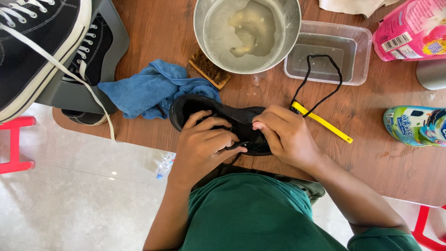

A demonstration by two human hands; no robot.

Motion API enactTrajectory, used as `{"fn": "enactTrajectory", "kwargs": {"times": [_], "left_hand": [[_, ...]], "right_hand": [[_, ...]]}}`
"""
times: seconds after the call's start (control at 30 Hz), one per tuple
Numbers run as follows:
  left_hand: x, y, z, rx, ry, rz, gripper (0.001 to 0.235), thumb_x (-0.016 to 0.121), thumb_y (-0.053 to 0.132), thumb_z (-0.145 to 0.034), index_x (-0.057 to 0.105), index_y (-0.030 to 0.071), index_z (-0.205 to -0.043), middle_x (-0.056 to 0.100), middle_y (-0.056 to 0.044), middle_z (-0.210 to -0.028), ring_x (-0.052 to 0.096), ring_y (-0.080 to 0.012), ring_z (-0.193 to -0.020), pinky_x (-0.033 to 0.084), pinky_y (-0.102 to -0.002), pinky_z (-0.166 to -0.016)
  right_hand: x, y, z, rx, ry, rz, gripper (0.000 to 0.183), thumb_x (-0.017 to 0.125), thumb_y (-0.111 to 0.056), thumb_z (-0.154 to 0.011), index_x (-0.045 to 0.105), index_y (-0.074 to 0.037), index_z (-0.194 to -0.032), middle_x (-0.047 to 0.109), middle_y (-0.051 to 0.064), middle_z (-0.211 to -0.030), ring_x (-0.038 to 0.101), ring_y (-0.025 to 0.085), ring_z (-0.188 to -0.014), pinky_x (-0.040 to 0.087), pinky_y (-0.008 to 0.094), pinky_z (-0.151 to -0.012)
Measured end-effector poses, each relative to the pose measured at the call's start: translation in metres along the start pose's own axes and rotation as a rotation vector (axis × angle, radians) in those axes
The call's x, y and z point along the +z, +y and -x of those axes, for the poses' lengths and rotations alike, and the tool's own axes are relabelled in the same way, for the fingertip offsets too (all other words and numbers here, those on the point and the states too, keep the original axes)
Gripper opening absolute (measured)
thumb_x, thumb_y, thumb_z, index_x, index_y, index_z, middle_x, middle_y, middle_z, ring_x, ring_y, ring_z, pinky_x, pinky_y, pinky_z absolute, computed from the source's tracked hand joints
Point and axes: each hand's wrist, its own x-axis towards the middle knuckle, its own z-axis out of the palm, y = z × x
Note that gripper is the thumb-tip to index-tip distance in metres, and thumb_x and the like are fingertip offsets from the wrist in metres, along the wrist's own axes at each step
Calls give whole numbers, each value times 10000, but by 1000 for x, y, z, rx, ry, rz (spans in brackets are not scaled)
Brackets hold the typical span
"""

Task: The person scrubs a black shoe with a yellow brush, then removes the shoelaces by hand. They re-lace the shoe, remove the laces again, and resume scrubbing the shoe with the brush.

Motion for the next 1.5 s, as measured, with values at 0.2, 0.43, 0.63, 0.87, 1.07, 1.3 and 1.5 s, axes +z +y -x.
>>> {"fn": "enactTrajectory", "kwargs": {"times": [0.2, 0.43, 0.63, 0.87, 1.07, 1.3, 1.5], "left_hand": [[-1, 3, 0, -10, 15, -1, 290, 853, 282, -881, 670, 105, -743, 714, 16, -785, 706, -199, -890, 496, -469, -981], [1, 3, -3, -7, 25, -65, 300, 831, 259, -908, 675, 96, -709, 684, -11, -729, 683, -177, -853, 466, -464, -1007], [-5, 11, -4, -69, -24, -28, 305, 764, 258, -937, 619, 115, -709, 677, -17, -749, 683, -199, -892, 405, -503, -1072], [-4, 26, -25, -87, 92, 41, 256, 731, 268, -916, 623, 99, -756, 701, -39, -865, 682, -255, -879, 481, -512, -1040], [6, 34, -65, -22, 110, -99, 262, 729, 226, -911, 608, 153, -690, 698, 13, -821, 679, -206, -826, 415, -430, -999], [24, 23, -93, -58, -61, -230, 269, 713, 264, -957, 657, 130, -730, 722, -1, -848, 658, -215, -813, 447, -417, -864], [34, 14, -86, -13, -112, -400, 250, 767, 302, -944, 689, 158, -755, 725, 32, -826, 647, -172, -791, 444, -408, -867]], "right_hand": [[2, 3, 2, -26, 30, 21, 174, 531, -25, -1042, 662, 42, -949, 617, 134, -863, 591, 225, -710, 482, 313, -638], [5, 3, 7, 99, 126, -35, 219, 501, -37, -1061, 651, 14, -909, 626, 127, -871, 592, 211, -735, 484, 290, -666], [-27, -2, -2, 237, 473, -15, 433, 423, -195, -1135, 525, -45, -742, 518, 27, -647, 455, 160, -629, 382, 318, -653], [-71, 13, -3, 400, 359, 351, 221, 680, -184, -1063, 622, -36, -909, 616, 61, -841, 577, 203, -766, 431, 351, -720], [-58, 46, 10, 627, 235, 813, 386, 745, -599, -950, 718, -223, -868, 670, -26, -633, 680, 245, -579, 452, 410, -467], [-44, 59, 12, 671, 182, 711, 408, 710, -385, -970, 579, -201, -631, 530, 56, -486, 542, 345, -428, 377, 440, -367], [-64, 42, 4, 332, 516, 565, 373, 736, -114, -993, 527, -96, -685, 379, -2, -547, 303, 138, -467, 210, 310, -450]]}}
